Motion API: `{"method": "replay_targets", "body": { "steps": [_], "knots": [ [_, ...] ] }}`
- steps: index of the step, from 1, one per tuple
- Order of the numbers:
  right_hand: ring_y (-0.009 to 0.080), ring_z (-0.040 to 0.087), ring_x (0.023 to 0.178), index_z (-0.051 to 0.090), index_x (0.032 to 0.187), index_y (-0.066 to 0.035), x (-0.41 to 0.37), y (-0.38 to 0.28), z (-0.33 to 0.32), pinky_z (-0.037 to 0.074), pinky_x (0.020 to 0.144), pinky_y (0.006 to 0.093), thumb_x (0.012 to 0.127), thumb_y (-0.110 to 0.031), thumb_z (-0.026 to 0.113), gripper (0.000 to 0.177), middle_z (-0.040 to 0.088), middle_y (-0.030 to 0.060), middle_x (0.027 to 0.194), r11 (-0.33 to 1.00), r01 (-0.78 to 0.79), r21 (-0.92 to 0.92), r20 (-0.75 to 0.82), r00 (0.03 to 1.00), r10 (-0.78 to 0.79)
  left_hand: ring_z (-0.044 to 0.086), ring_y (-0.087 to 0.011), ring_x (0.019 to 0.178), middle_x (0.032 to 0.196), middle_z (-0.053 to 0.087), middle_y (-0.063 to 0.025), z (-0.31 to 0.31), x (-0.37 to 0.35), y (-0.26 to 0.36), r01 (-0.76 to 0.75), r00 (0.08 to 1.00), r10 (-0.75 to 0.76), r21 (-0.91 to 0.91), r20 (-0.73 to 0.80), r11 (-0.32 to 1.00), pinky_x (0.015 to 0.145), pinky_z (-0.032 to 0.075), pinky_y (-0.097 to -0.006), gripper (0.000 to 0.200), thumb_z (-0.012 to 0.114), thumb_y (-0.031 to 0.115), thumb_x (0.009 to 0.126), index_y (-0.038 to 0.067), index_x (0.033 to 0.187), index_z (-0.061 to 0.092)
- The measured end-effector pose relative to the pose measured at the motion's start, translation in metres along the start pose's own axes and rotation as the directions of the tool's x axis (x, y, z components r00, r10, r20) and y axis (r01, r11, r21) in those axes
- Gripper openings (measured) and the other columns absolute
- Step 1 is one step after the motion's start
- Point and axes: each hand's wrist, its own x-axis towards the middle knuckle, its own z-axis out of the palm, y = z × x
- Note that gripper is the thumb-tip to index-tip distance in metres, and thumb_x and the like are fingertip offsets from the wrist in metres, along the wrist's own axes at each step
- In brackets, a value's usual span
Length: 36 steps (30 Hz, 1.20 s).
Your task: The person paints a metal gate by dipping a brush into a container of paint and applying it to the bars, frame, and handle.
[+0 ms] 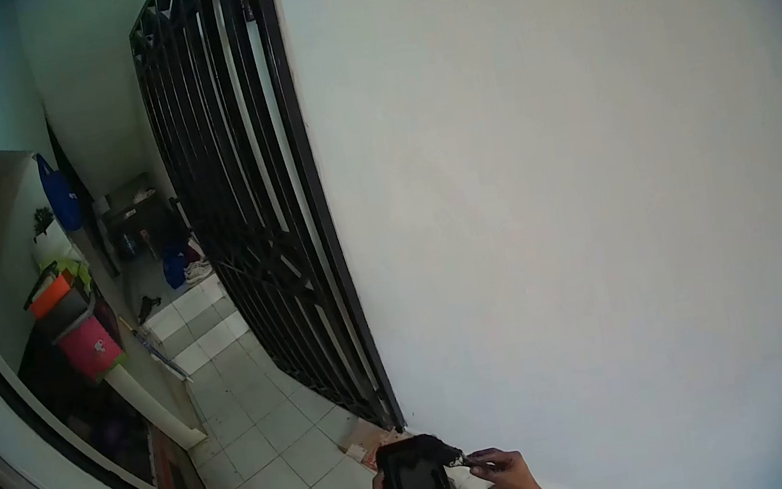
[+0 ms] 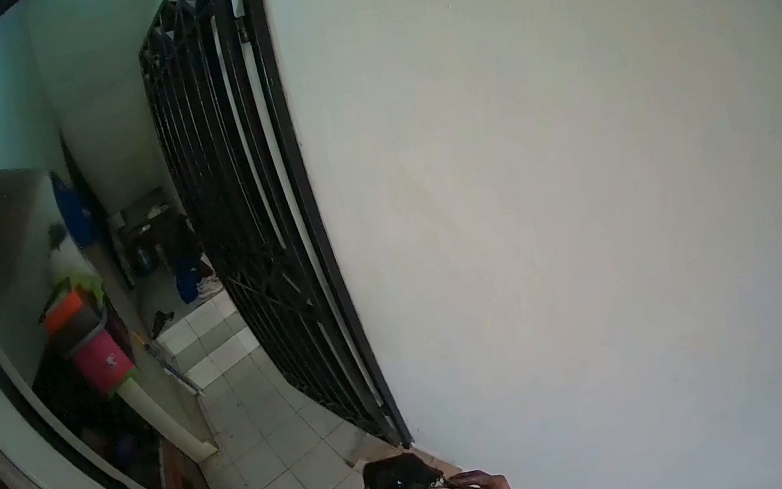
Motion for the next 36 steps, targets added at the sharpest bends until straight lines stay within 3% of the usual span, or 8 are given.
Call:
{"method": "replay_targets", "body": {
  "steps": [5, 7, 13, 15, 23, 29, 31, 36],
  "knots": [
    [0.0144, 0.058, 0.094, 0.069, 0.100, 0.000, 0.007, 0.040, -0.034, 0.047, 0.083, 0.0271, 0.081, -0.011, 0.072, 0.022, 0.065, 0.0070, 0.103, 0.996, 0.083, 0.034, 0.046, 0.995, -0.085, 0.058, -0.0248, 0.107, 0.117, 0.058, -0.0111, 0.005, 0.010, -0.023, -0.156, 0.987, 0.156, -0.016, 0.037, 0.988, 0.092, 0.049, -0.0393, 0.060, 0.046, 0.054, 0.087, 0.009, 0.127, 0.049],
    [0.0162, 0.058, 0.096, 0.068, 0.100, 0.001, 0.011, 0.055, -0.041, 0.045, 0.088, 0.0287, 0.081, -0.011, 0.071, 0.023, 0.065, 0.0082, 0.104, 0.996, 0.082, -0.047, 0.032, 0.996, -0.080, 0.058, -0.0247, 0.105, 0.116, 0.058, -0.0111, -0.013, 0.017, -0.036, -0.098, 0.992, 0.105, -0.091, 0.072, 0.991, 0.092, 0.049, -0.0390, 0.059, 0.046, 0.054, 0.087, 0.010, 0.127, 0.049],
    [0.0169, 0.058, 0.097, 0.067, 0.099, 0.004, 0.048, 0.064, -0.028, 0.044, 0.090, 0.0289, 0.082, -0.009, 0.070, 0.021, 0.064, 0.0114, 0.103, 0.972, 0.235, 0.005, 0.083, 0.968, -0.235, 0.059, -0.0286, 0.104, 0.119, 0.059, -0.0136, -0.062, 0.023, -0.050, -0.152, 0.988, 0.153, -0.050, 0.007, 0.987, 0.090, 0.049, -0.0452, 0.065, 0.045, 0.058, 0.085, 0.009, 0.128, 0.050],
    [0.0169, 0.058, 0.096, 0.068, 0.099, 0.003, 0.081, 0.098, -0.050, 0.044, 0.087, 0.0283, 0.081, -0.007, 0.070, 0.020, 0.065, 0.0104, 0.102, 0.954, 0.299, -0.011, 0.127, 0.947, -0.295, 0.059, -0.0288, 0.104, 0.118, 0.059, -0.0138, -0.079, 0.052, -0.078, -0.249, 0.967, 0.247, -0.025, -0.065, 0.968, 0.090, 0.049, -0.0447, 0.065, 0.046, 0.057, 0.085, 0.009, 0.128, 0.050],
    [0.0172, 0.057, 0.099, 0.066, 0.103, 0.003, 0.126, 0.142, 0.065, 0.043, 0.088, 0.0283, 0.084, -0.011, 0.068, 0.024, 0.062, 0.0099, 0.108, 0.971, 0.236, 0.043, 0.305, 0.922, -0.237, 0.059, -0.0251, 0.101, 0.113, 0.061, -0.0095, -0.150, 0.035, -0.009, -0.406, 0.912, 0.390, -0.141, -0.131, 0.903, 0.090, 0.048, -0.0401, 0.059, 0.046, 0.056, 0.086, 0.009, 0.121, 0.054],
    [0.0183, 0.056, 0.104, 0.064, 0.105, 0.006, 0.157, 0.161, 0.130, 0.041, 0.095, 0.0297, 0.083, -0.006, 0.067, 0.026, 0.061, 0.0097, 0.112, 0.987, 0.126, -0.097, 0.337, 0.937, -0.087, 0.059, -0.0239, 0.097, 0.110, 0.060, -0.0095, -0.214, 0.028, 0.048, -0.417, 0.886, 0.402, -0.017, -0.233, 0.909, 0.088, 0.049, -0.0382, 0.061, 0.045, 0.056, 0.086, 0.008, 0.123, 0.053],
    [0.0193, 0.055, 0.106, 0.064, 0.105, 0.005, 0.177, 0.167, 0.125, 0.041, 0.095, 0.0308, 0.082, -0.006, 0.068, 0.025, 0.060, 0.0110, 0.114, 0.995, 0.096, 0.012, 0.388, 0.917, -0.093, 0.059, -0.0242, 0.094, 0.109, 0.060, -0.0101, -0.201, 0.035, 0.063, -0.480, 0.845, 0.468, 0.022, -0.259, 0.877, 0.087, 0.049, -0.0384, 0.061, 0.045, 0.056, 0.086, 0.008, 0.123, 0.052],
    [0.0211, 0.054, 0.109, 0.066, 0.102, 0.004, 0.196, 0.182, 0.167, 0.042, 0.095, 0.0316, 0.081, -0.004, 0.067, 0.023, 0.059, 0.0134, 0.116, 1.000, -0.029, 0.006, 0.405, 0.914, 0.024, 0.060, -0.0259, 0.096, 0.109, 0.060, -0.0118, -0.236, 0.025, 0.099, -0.428, 0.863, 0.368, -0.113, -0.347, 0.897, 0.085, 0.050, -0.0411, 0.064, 0.046, 0.058, 0.083, 0.009, 0.123, 0.052]
  ]
}}
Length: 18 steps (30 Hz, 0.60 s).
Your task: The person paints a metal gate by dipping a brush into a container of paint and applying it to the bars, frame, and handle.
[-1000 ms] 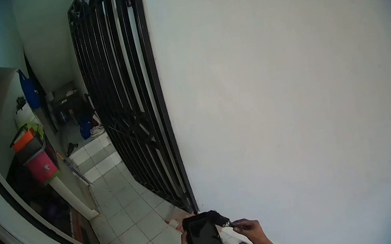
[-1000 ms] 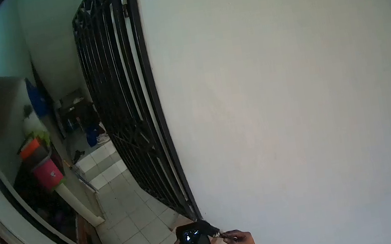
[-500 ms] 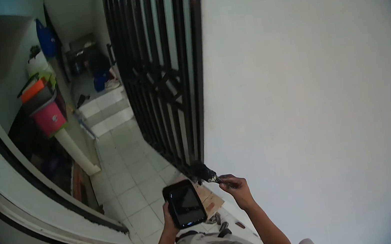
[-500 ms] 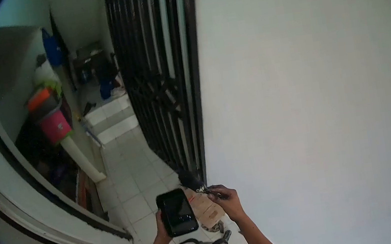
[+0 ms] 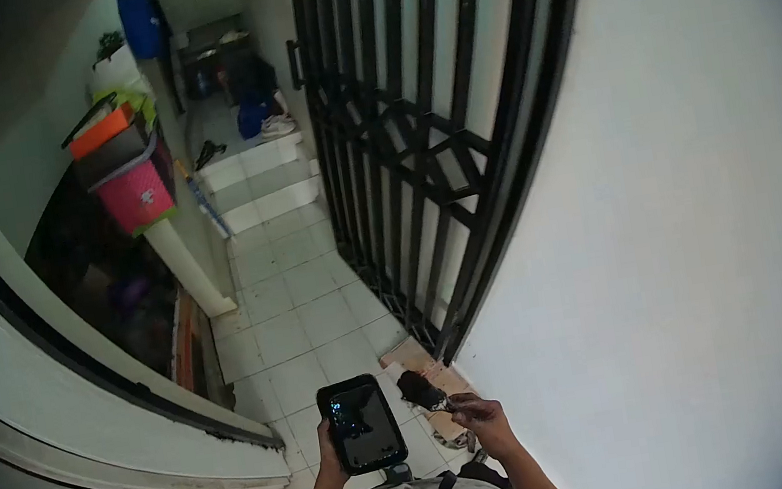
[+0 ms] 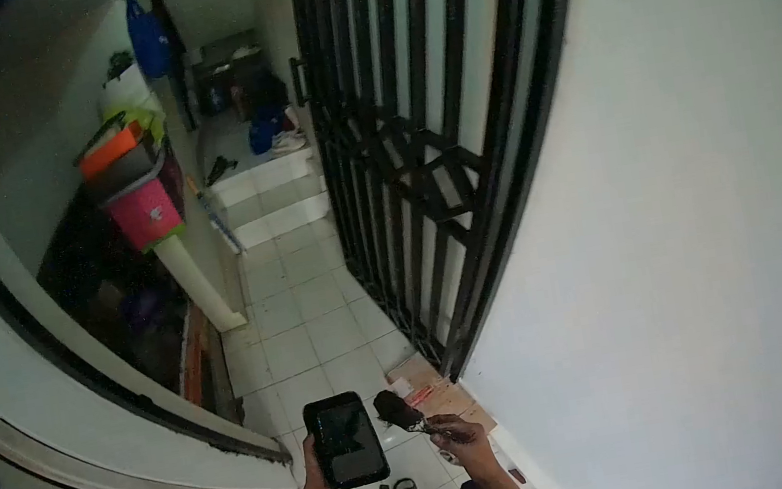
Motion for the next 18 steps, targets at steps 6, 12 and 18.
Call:
{"method": "replay_targets", "body": {
  "steps": [6, 12, 18],
  "knots": [
    [0.0210, 0.055, 0.106, 0.066, 0.101, 0.003, 0.032, 0.011, 0.003, 0.044, 0.092, 0.0317, 0.080, 0.000, 0.068, 0.022, 0.058, 0.0130, 0.116, 0.999, -0.030, 0.043, 0.035, 0.999, 0.028, 0.058, -0.0289, 0.101, 0.115, 0.059, -0.0134, -0.026, 0.013, -0.003, -0.138, 0.990, 0.136, -0.095, -0.021, 0.986, 0.086, 0.049, -0.0443, 0.062, 0.052, 0.056, 0.084, 0.008, 0.123, 0.052],
    [0.0204, 0.056, 0.103, 0.066, 0.103, 0.004, 0.105, 0.013, 0.016, 0.044, 0.090, 0.0295, 0.082, -0.005, 0.068, 0.023, 0.060, 0.0113, 0.111, 0.999, -0.019, 0.038, 0.166, 0.986, 0.013, 0.060, -0.0270, 0.100, 0.112, 0.060, -0.0120, -0.031, 0.035, 0.012, -0.205, 0.974, 0.188, -0.139, -0.125, 0.969, 0.086, 0.051, -0.0420, 0.062, 0.047, 0.057, 0.085, 0.009, 0.124, 0.050],
    [0.0203, 0.055, 0.106, 0.065, 0.102, 0.006, 0.198, 0.003, 0.035, 0.043, 0.093, 0.0301, 0.081, -0.003, 0.068, 0.023, 0.059, 0.0126, 0.114, 0.999, -0.032, 0.027, 0.269, 0.963, 0.023, 0.059, -0.0286, 0.104, 0.116, 0.058, -0.0124, -0.026, 0.081, 0.045, -0.327, 0.936, 0.293, -0.172, -0.194, 0.929, 0.089, 0.050, -0.0437, 0.061, 0.049, 0.055, 0.086, 0.010, 0.127, 0.047]
  ]
}}
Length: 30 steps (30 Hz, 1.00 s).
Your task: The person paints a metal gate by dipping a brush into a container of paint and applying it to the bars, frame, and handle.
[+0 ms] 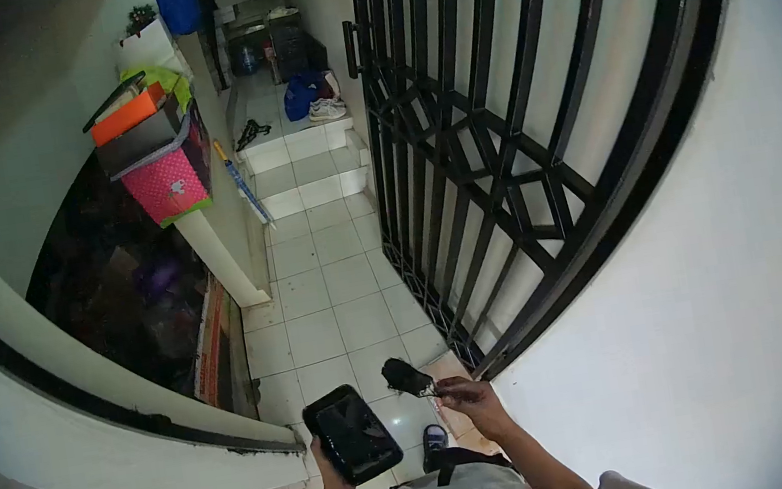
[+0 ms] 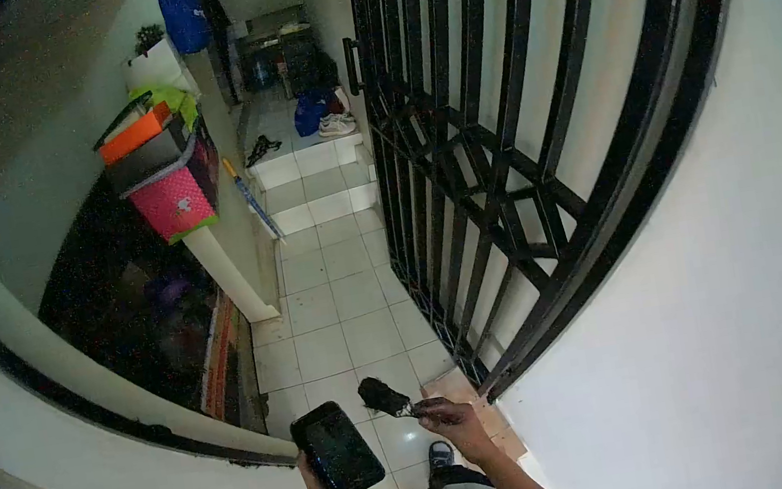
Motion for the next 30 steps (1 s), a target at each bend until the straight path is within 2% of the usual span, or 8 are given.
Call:
{"method": "replay_targets", "body": {
  "steps": [3, 5, 7, 16, 21, 23, 26, 30],
  "knots": [
    [0.0195, 0.056, 0.104, 0.064, 0.103, 0.005, 0.054, -0.014, -0.010, 0.044, 0.092, 0.0292, 0.081, -0.004, 0.068, 0.024, 0.061, 0.0118, 0.112, 0.998, 0.032, 0.049, 0.040, 0.999, -0.034, 0.057, -0.0291, 0.106, 0.117, 0.057, -0.0121, 0.026, 0.031, 0.012, -0.055, 0.998, 0.057, -0.052, 0.035, 0.997, 0.090, 0.049, -0.0445, 0.062, 0.049, 0.055, 0.085, 0.010, 0.128, 0.046],
    [0.0174, 0.058, 0.101, 0.065, 0.103, 0.003, 0.083, -0.032, -0.020, 0.044, 0.092, 0.0290, 0.082, -0.006, 0.069, 0.023, 0.063, 0.0099, 0.108, 0.997, -0.073, -0.026, -0.023, 0.997, 0.072, 0.057, -0.0294, 0.107, 0.118, 0.056, -0.0118, 0.036, 0.047, 0.009, -0.085, 0.995, 0.088, -0.080, 0.036, 0.993, 0.090, 0.049, -0.0447, 0.062, 0.049, 0.055, 0.085, 0.010, 0.128, 0.046],
    [0.0138, 0.056, 0.098, 0.067, 0.104, -0.001, 0.122, -0.037, -0.028, 0.044, 0.088, 0.0261, 0.084, -0.011, 0.068, 0.023, 0.063, 0.0056, 0.104, 0.998, 0.056, -0.029, 0.031, 0.998, -0.055, 0.056, -0.0320, 0.105, 0.121, 0.053, -0.0136, 0.040, 0.071, 0.012, -0.172, 0.985, 0.172, -0.081, -0.001, 0.982, 0.087, 0.050, -0.0472, 0.063, 0.047, 0.055, 0.087, 0.008, 0.128, 0.045],
    [0.0113, 0.056, 0.093, 0.066, 0.104, 0.001, 0.266, -0.052, -0.016, 0.043, 0.086, 0.0241, 0.083, -0.012, 0.070, 0.025, 0.063, 0.0033, 0.098, 0.994, 0.077, -0.078, 0.006, 0.997, -0.077, 0.055, -0.0313, 0.107, 0.124, 0.054, -0.0121, 0.038, 0.186, 0.058, -0.180, 0.983, 0.176, -0.122, -0.047, 0.976, 0.090, 0.048, -0.0491, 0.065, 0.046, 0.057, 0.086, 0.009, 0.130, 0.046],
    [0.0111, 0.058, 0.085, 0.068, 0.102, -0.001, 0.347, -0.041, 0.015, 0.048, 0.079, 0.0245, 0.080, -0.005, 0.071, 0.023, 0.065, 0.0033, 0.093, 0.995, 0.097, -0.039, -0.080, 0.992, -0.100, 0.056, -0.0305, 0.107, 0.123, 0.055, -0.0112, 0.056, 0.261, 0.131, -0.232, 0.970, 0.230, -0.020, -0.073, 0.973, 0.091, 0.048, -0.0484, 0.065, 0.048, 0.057, 0.086, 0.009, 0.130, 0.047],
    [0.0115, 0.057, 0.082, 0.067, 0.102, 0.000, 0.381, -0.039, 0.032, 0.049, 0.077, 0.0251, 0.080, -0.008, 0.072, 0.024, 0.064, 0.0037, 0.092, 0.992, 0.122, -0.032, -0.111, 0.986, -0.125, 0.055, -0.0293, 0.109, 0.125, 0.054, -0.0103, 0.069, 0.290, 0.166, -0.355, 0.935, 0.351, 0.100, 0.059, 0.930, 0.093, 0.047, -0.0485, 0.066, 0.049, 0.056, 0.085, 0.009, 0.131, 0.045],
    [0.0113, 0.056, 0.085, 0.065, 0.106, 0.002, 0.419, -0.053, 0.056, 0.046, 0.079, 0.0250, 0.082, -0.016, 0.072, 0.031, 0.064, 0.0044, 0.093, 0.996, 0.077, 0.034, -0.171, 0.983, -0.071, 0.054, -0.0294, 0.111, 0.127, 0.053, -0.0101, 0.062, 0.337, 0.212, -0.239, 0.971, 0.236, -0.086, -0.036, 0.967, 0.095, 0.045, -0.0487, 0.065, 0.050, 0.054, 0.086, 0.009, 0.132, 0.044],
    [0.0105, 0.056, 0.084, 0.065, 0.106, 0.002, 0.472, -0.056, 0.070, 0.046, 0.077, 0.0254, 0.082, -0.016, 0.072, 0.031, 0.064, 0.0039, 0.092, 0.993, 0.110, 0.045, -0.214, 0.972, -0.098, 0.051, -0.0319, 0.114, 0.131, 0.050, -0.0110, 0.080, 0.393, 0.259, -0.161, 0.986, 0.166, -0.112, 0.037, 0.981, 0.098, 0.042, -0.0482, 0.065, 0.053, 0.052, 0.086, 0.010, 0.134, 0.043]
  ]
}}
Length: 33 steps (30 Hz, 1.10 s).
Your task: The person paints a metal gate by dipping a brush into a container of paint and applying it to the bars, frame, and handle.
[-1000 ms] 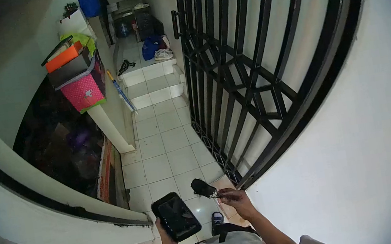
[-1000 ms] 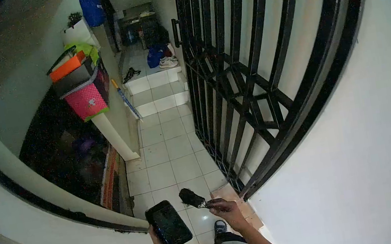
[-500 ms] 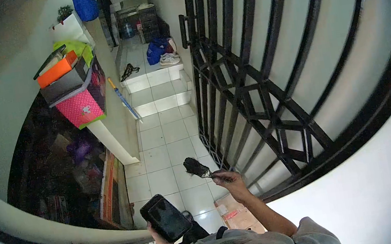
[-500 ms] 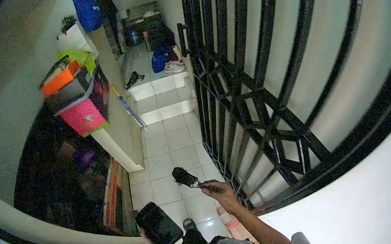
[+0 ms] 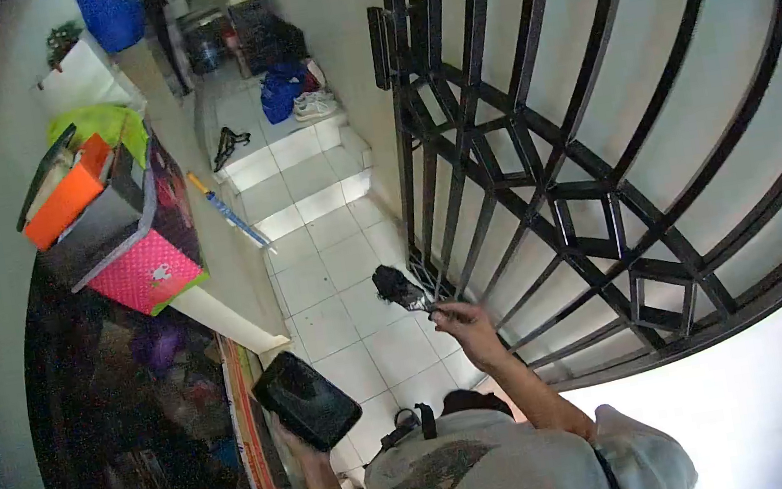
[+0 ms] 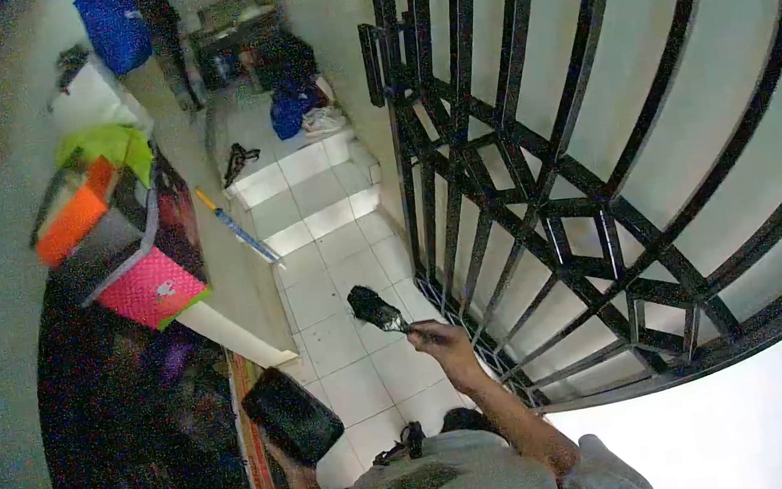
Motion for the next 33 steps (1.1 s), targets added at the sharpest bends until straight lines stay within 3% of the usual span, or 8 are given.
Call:
{"method": "replay_targets", "body": {
  "steps": [4, 5, 7, 13, 16, 19, 22, 33],
  "knots": [
    [0.0122, 0.057, 0.088, 0.066, 0.104, 0.001, 0.043, -0.004, 0.007, 0.046, 0.080, 0.0267, 0.083, -0.016, 0.071, 0.028, 0.065, 0.0049, 0.095, 0.999, -0.019, -0.046, -0.048, 0.999, 0.017, 0.061, -0.0236, 0.092, 0.106, 0.061, -0.0044, 0.026, 0.062, 0.017, 0.096, 0.986, -0.100, -0.037, -0.131, 0.995, 0.078, 0.052, -0.0436, 0.039, 0.052, 0.048, 0.088, 0.019, 0.114, 0.056],
    [0.0122, 0.057, 0.088, 0.066, 0.104, 0.001, 0.054, -0.002, 0.006, 0.046, 0.080, 0.0267, 0.083, -0.016, 0.071, 0.028, 0.065, 0.0049, 0.095, 0.999, -0.018, -0.047, -0.058, 0.998, 0.016, 0.057, -0.0277, 0.102, 0.118, 0.055, -0.0084, 0.003, 0.094, 0.011, 0.227, 0.931, -0.133, -0.255, 0.340, 0.940, 0.084, 0.050, -0.0454, 0.050, 0.049, 0.050, 0.089, 0.014, 0.124, 0.048],
    [0.0119, 0.060, 0.085, 0.066, 0.104, 0.000, 0.081, 0.005, 0.006, 0.049, 0.079, 0.0273, 0.082, -0.011, 0.069, 0.024, 0.066, 0.0043, 0.093, 0.996, -0.013, -0.088, -0.111, 0.994, 0.003, 0.053, -0.0318, 0.112, 0.130, 0.048, -0.0125, -0.018, 0.135, 0.002, 0.434, 0.677, -0.026, -0.371, 0.735, 0.821, 0.090, 0.049, -0.0472, 0.062, 0.046, 0.052, 0.089, 0.009, 0.134, 0.040],
    [0.0158, 0.057, 0.095, 0.065, 0.103, 0.003, 0.185, 0.000, 0.035, 0.043, 0.087, 0.0273, 0.083, -0.016, 0.070, 0.028, 0.064, 0.0072, 0.098, 0.992, -0.041, -0.119, -0.042, 0.998, 0.036, 0.057, -0.0282, 0.106, 0.120, 0.056, -0.0111, 0.002, 0.247, -0.007, 0.299, 0.902, -0.194, -0.236, 0.385, 0.924, 0.089, 0.050, -0.0450, 0.054, 0.052, 0.046, 0.088, 0.008, 0.125, 0.049],
    [0.0152, 0.057, 0.097, 0.064, 0.104, 0.005, 0.256, 0.014, 0.055, 0.043, 0.089, 0.0284, 0.084, -0.016, 0.069, 0.031, 0.064, 0.0080, 0.101, 0.988, -0.137, -0.068, 0.039, 0.989, 0.140, 0.060, -0.0287, 0.099, 0.112, 0.060, -0.0102, 0.051, 0.292, 0.004, 0.434, 0.822, -0.237, -0.301, 0.517, 0.849, 0.088, 0.050, -0.0450, 0.049, 0.052, 0.043, 0.087, 0.008, 0.121, 0.052],
    [0.0145, 0.057, 0.097, 0.064, 0.105, 0.005, 0.324, 0.003, 0.075, 0.044, 0.088, 0.0279, 0.084, -0.016, 0.069, 0.029, 0.064, 0.0081, 0.102, 0.993, -0.018, -0.116, 0.147, 0.988, 0.035, 0.060, -0.0288, 0.098, 0.111, 0.060, -0.0103, 0.018, 0.380, -0.008, 0.350, 0.907, -0.194, -0.414, 0.373, 0.840, 0.088, 0.050, -0.0462, 0.050, 0.051, 0.044, 0.087, 0.007, 0.121, 0.052],
    [0.0146, 0.059, 0.094, 0.065, 0.104, 0.003, 0.395, 0.001, 0.079, 0.046, 0.085, 0.0264, 0.084, -0.013, 0.068, 0.025, 0.063, 0.0077, 0.103, 0.988, 0.035, -0.152, 0.179, 0.984, -0.008, 0.058, -0.0291, 0.103, 0.115, 0.058, -0.0110, 0.034, 0.460, -0.013, 0.045, 0.983, -0.061, 0.091, 0.171, 0.995, 0.089, 0.049, -0.0467, 0.054, 0.051, 0.047, 0.086, 0.007, 0.122, 0.051],
    [0.0152, 0.058, 0.100, 0.067, 0.104, -0.001, 0.537, -0.038, 0.095, 0.047, 0.087, 0.0262, 0.082, -0.010, 0.070, 0.024, 0.063, 0.0083, 0.107, 0.986, 0.108, -0.124, 0.045, 0.994, -0.104, 0.059, -0.0224, 0.092, 0.107, 0.061, -0.0093, 0.290, 0.623, -0.036, 0.247, 0.931, -0.297, 0.233, 0.214, 0.941, 0.080, 0.050, -0.0360, 0.044, 0.049, 0.041, 0.092, 0.003, 0.114, 0.054]
  ]
}}
